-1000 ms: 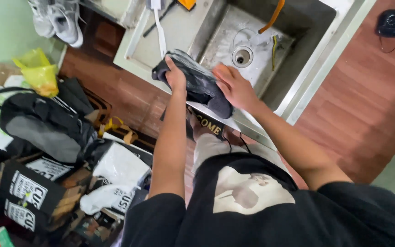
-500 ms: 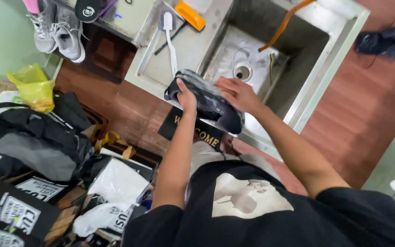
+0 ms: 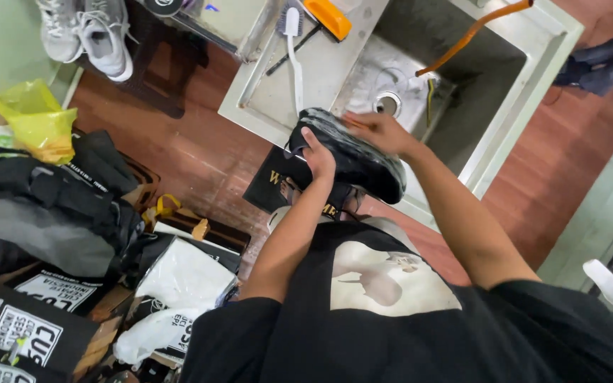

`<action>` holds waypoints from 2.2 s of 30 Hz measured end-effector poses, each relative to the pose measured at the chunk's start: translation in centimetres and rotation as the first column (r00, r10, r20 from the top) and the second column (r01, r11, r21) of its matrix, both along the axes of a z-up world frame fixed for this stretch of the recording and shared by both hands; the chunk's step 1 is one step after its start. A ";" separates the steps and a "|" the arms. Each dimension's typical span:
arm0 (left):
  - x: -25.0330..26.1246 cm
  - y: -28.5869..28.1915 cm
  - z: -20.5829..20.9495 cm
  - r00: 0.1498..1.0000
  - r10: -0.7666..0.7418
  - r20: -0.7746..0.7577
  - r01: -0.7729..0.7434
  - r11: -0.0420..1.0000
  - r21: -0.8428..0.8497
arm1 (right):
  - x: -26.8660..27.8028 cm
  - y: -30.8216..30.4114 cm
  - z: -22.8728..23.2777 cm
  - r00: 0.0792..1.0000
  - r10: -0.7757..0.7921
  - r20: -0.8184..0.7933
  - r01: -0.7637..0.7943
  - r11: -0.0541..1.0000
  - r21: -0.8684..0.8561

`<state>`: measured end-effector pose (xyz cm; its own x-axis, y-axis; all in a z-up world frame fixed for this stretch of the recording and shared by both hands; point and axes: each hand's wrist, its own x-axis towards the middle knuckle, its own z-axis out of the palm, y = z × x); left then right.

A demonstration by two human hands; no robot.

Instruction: A person is cleaning a black shoe in a sink using a brush and water, scrubbing the surface and rinsing it.

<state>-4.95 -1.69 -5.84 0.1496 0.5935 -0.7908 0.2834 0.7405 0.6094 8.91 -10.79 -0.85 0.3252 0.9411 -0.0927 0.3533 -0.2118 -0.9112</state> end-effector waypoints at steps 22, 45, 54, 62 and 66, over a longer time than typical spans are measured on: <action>-1.4 0.5 0.2 0.997 0.032 0.069 -0.032 0.999 0.010 | -1.2 -2.6 2.4 0.973 0.085 0.216 -0.043 0.981 -0.191; -1.6 -0.5 -4.7 0.952 -0.157 0.264 0.175 0.983 -0.046 | -3.3 11.7 -4.0 0.826 0.118 0.551 -0.204 0.974 0.096; -1.2 1.0 -2.3 0.958 -0.072 0.279 0.100 0.991 -0.088 | -2.7 4.2 0.0 0.762 0.277 0.585 -0.071 0.934 -0.350; -1.2 0.4 -3.5 0.933 -0.226 0.279 0.201 0.973 0.115 | -4.0 11.6 -2.1 0.751 0.280 0.598 -0.162 0.956 -0.244; -0.1 -0.4 -7.0 0.961 -0.141 0.238 0.127 0.989 0.073 | -1.6 3.1 0.2 0.782 0.245 0.573 -0.129 0.963 -0.236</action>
